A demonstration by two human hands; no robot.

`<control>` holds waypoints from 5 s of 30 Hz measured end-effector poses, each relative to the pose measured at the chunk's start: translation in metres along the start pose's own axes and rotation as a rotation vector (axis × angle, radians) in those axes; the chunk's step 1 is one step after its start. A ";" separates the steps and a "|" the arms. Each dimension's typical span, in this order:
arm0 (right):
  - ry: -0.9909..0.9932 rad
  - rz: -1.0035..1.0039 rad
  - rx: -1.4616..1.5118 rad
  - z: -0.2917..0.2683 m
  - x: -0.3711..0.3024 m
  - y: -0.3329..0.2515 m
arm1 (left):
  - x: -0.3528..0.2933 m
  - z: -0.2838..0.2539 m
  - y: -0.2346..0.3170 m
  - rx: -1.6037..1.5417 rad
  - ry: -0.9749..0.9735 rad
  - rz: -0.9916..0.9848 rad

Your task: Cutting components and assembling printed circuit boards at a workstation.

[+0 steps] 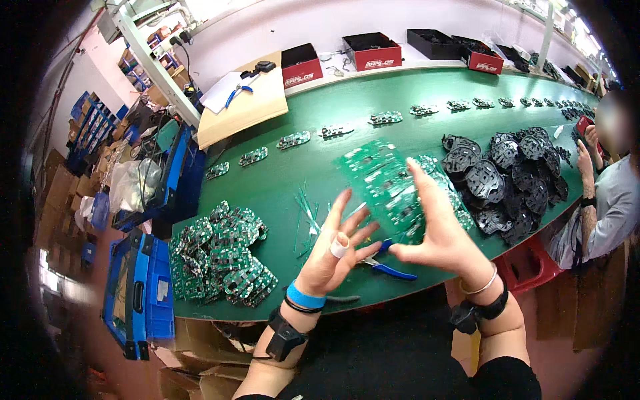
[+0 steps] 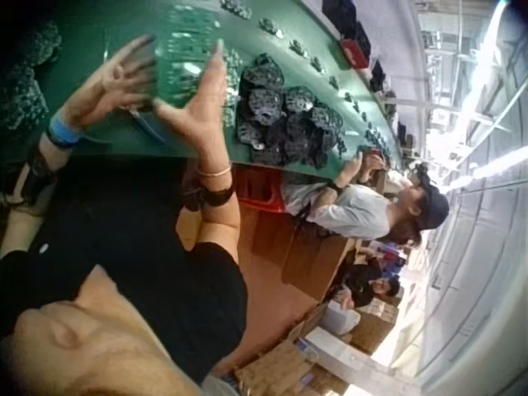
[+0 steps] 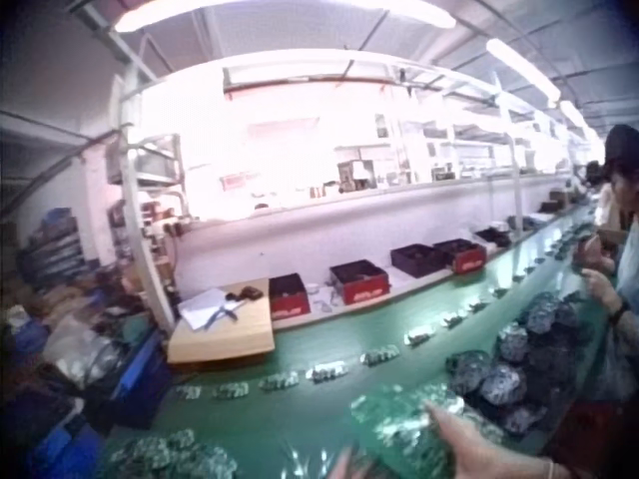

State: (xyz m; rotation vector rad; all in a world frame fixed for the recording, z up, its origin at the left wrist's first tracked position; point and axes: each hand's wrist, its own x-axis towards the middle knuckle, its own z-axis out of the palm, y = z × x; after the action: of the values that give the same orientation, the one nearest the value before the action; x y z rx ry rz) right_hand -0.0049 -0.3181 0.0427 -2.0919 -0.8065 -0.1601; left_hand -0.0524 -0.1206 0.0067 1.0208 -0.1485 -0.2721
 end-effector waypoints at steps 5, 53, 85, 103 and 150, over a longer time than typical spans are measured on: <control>-0.092 -0.114 0.340 0.047 0.012 -0.045 | -0.024 -0.004 0.023 -0.350 0.317 0.361; -0.052 -0.287 -0.552 0.077 0.018 -0.052 | -0.095 -0.046 -0.003 -0.190 0.271 0.115; 0.018 -0.319 -0.456 0.078 0.018 -0.042 | -0.097 -0.044 0.001 -0.193 0.311 0.083; -0.078 -0.198 -0.415 0.077 0.007 -0.038 | -0.096 -0.062 -0.002 -0.979 0.189 0.222; -0.032 -0.314 -0.285 0.080 0.011 -0.048 | -0.099 -0.061 0.005 -0.480 0.332 0.143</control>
State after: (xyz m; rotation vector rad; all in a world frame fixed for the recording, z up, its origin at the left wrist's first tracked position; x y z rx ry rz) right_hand -0.0389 -0.2313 0.0298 -2.2220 -1.1877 -0.4339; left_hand -0.1313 -0.0391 -0.0200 0.5625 0.1414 -0.0004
